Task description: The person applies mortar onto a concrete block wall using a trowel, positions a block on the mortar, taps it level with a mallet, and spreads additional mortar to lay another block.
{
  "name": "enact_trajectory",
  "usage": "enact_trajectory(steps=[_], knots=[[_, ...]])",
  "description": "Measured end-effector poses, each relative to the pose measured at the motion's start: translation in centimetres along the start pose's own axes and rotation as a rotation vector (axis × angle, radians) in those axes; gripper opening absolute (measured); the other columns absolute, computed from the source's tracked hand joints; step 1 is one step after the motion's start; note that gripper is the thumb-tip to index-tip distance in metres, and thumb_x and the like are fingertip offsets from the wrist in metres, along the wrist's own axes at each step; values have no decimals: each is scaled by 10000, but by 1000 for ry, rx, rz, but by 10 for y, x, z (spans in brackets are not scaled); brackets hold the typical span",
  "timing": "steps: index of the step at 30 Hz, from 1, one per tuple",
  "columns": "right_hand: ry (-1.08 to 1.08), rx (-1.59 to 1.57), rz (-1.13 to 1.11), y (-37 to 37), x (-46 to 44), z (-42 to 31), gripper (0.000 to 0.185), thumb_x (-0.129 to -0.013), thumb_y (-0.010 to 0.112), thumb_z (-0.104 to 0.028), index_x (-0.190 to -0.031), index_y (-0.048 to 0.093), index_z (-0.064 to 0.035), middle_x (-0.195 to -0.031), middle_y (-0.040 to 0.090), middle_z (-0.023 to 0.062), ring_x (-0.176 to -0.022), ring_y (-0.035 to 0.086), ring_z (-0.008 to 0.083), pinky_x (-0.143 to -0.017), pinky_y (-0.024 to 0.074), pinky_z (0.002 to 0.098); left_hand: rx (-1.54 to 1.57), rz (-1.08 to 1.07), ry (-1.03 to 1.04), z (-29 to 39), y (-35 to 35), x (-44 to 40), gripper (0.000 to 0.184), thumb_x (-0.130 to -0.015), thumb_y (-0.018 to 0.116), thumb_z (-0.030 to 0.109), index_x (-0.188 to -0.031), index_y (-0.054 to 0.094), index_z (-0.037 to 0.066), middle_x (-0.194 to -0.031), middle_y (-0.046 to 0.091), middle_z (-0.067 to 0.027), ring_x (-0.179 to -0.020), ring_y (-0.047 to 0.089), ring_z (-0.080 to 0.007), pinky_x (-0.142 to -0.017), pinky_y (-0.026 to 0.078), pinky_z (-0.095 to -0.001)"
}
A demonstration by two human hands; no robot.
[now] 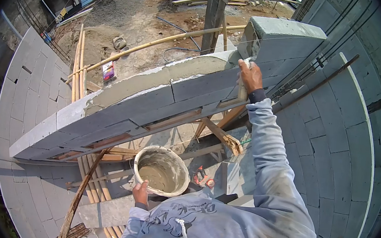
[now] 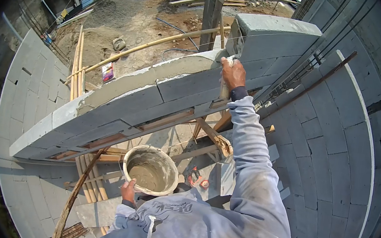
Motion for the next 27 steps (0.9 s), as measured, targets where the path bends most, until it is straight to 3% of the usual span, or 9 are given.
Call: enact_trajectory(steps=[3, 7, 10, 14, 16, 19, 26, 27], knots=[[61, -202, 72, 1, 35, -7, 367, -875, 575, -345, -844, 530, 17, -619, 572, 109, -471, 583, 207, -446, 485, 341, 83, 12, -31, 5, 7, 7, 187, -810, 625, 145, -803, 569, -33, -755, 564, -62, -627, 554, -149, -588, 488, -307], [198, -401, 91, 22, 79, 23, 326, -898, 560, -333, -844, 492, -18, -616, 556, 90, -469, 571, 184, -425, 483, 317, 66, 20, 3, -14, -5, -8, 175, -809, 620, 143, -809, 575, -27, -787, 574, -72, -667, 574, -151, -591, 505, -305], [206, -383, -93, 35, 88, 32, 333, -890, 572, -331, -821, 499, -14, -627, 559, 96, -464, 565, 183, -429, 479, 320, 90, 14, 2, -13, -5, -9, 185, -812, 618, 147, -840, 584, -32, -802, 581, -75, -707, 578, -151, -608, 502, -303], [-19, -2, -101, 19, 36, 52, 382, -861, 595, -361, -787, 538, 9, -636, 560, 96, -466, 549, 182, -453, 474, 332, 70, -19, 31, -20, -7, -9, 269, -819, 603, 187, -966, 604, -38, -854, 621, -95, -692, 610, -178, -580, 539, -314], [70, -21, -115, 2, 16, 44, 391, -854, 598, -373, -790, 546, 9, -645, 562, 98, -477, 548, 180, -461, 476, 333, 68, -32, 111, -15, -4, -7, 291, -822, 595, 184, -1002, 606, -44, -868, 625, -99, -698, 613, -177, -591, 536, -310], [170, -71, -163, -27, 13, 42, 392, -850, 600, -378, -790, 552, 6, -646, 563, 97, -483, 551, 179, -460, 472, 327, 112, -60, -25, -7, 3, 5, 298, -822, 596, 184, -1017, 612, -42, -882, 629, -95, -727, 613, -173, -614, 520, -304], [123, -116, -86, -40, 85, 48, 386, -880, 564, -433, -815, 536, -54, -634, 541, 57, -467, 530, 137, -440, 443, 261, 49, -12, 11, 3, 4, 0, 218, -803, 608, 142, -898, 609, -54, -826, 596, -55, -734, 532, -128, -673, 439, -277], [175, -167, -61, -35, 102, 51, 374, -880, 568, -400, -820, 534, -33, -621, 545, 81, -458, 535, 175, -443, 447, 304, 53, -8, 13, 5, 2, -1, 213, -799, 608, 140, -892, 609, -52, -818, 593, -52, -733, 529, -129, -672, 438, -277]])
Point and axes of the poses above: each hand's wrist, its own x-axis away from the middle knuckle, its own y-axis out of the palm, z = x × y, the point moved 8 cm from there along -x, towards the middle knuckle
